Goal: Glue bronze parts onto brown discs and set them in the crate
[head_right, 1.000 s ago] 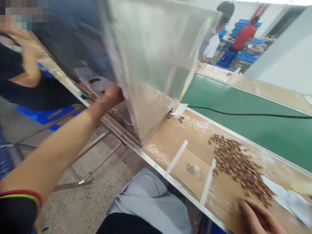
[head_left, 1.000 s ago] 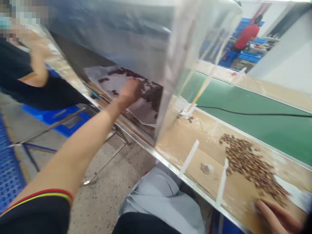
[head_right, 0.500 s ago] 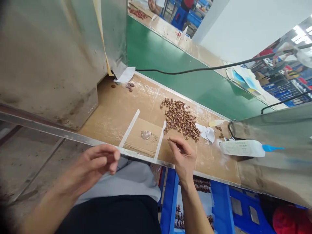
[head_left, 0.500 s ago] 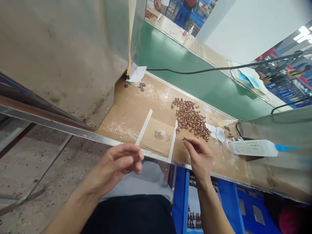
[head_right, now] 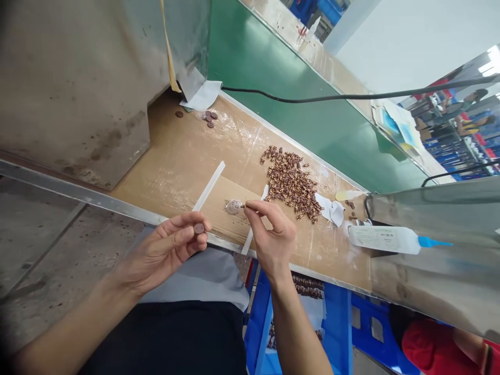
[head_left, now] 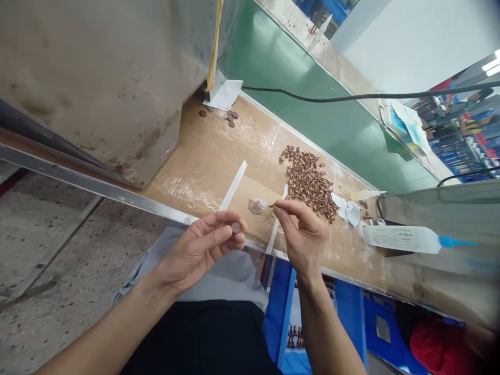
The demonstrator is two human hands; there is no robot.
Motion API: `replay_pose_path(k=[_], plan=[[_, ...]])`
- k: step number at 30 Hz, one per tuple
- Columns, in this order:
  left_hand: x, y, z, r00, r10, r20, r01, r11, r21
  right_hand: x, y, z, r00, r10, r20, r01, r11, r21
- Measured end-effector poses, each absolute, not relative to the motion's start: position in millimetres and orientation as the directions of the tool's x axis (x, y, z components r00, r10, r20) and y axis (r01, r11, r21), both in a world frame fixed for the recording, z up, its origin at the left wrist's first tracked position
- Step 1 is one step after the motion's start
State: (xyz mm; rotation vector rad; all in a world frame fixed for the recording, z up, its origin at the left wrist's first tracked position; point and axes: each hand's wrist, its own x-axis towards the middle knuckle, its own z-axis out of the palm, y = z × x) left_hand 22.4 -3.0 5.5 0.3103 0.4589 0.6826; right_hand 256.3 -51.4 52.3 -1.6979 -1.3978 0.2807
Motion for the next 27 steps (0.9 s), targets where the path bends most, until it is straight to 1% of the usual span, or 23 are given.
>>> replay_pose_path(k=[2, 5, 10, 18, 27], plan=[[21, -1, 7, 0.660, 0.673, -0.334, -0.505, 0.726, 0.467, 256, -49, 52, 0.302, 0.874, 0.380, 0.715, 0.056, -0.696], [17, 1, 8, 0.631, 0.685, -0.364, -0.475, 0.712, 0.516, 255, -45, 49, 0.219, 0.867, 0.448, 0.770, 0.129, -0.625], [15, 1, 9, 0.626, 0.695, -0.353, -0.478, 0.700, 0.530, 254, -41, 42, 0.130, 0.846, 0.517, 0.821, 0.200, -0.534], [18, 2, 8, 0.636, 0.698, -0.329, -0.487, 0.693, 0.531, 251, -40, 49, 0.046, 0.856, 0.515, 0.863, 0.225, -0.451], [17, 1, 7, 0.638, 0.700, -0.321, -0.489, 0.690, 0.534, 250, -40, 50, 0.027, 0.839, 0.543, 0.892, 0.225, -0.392]])
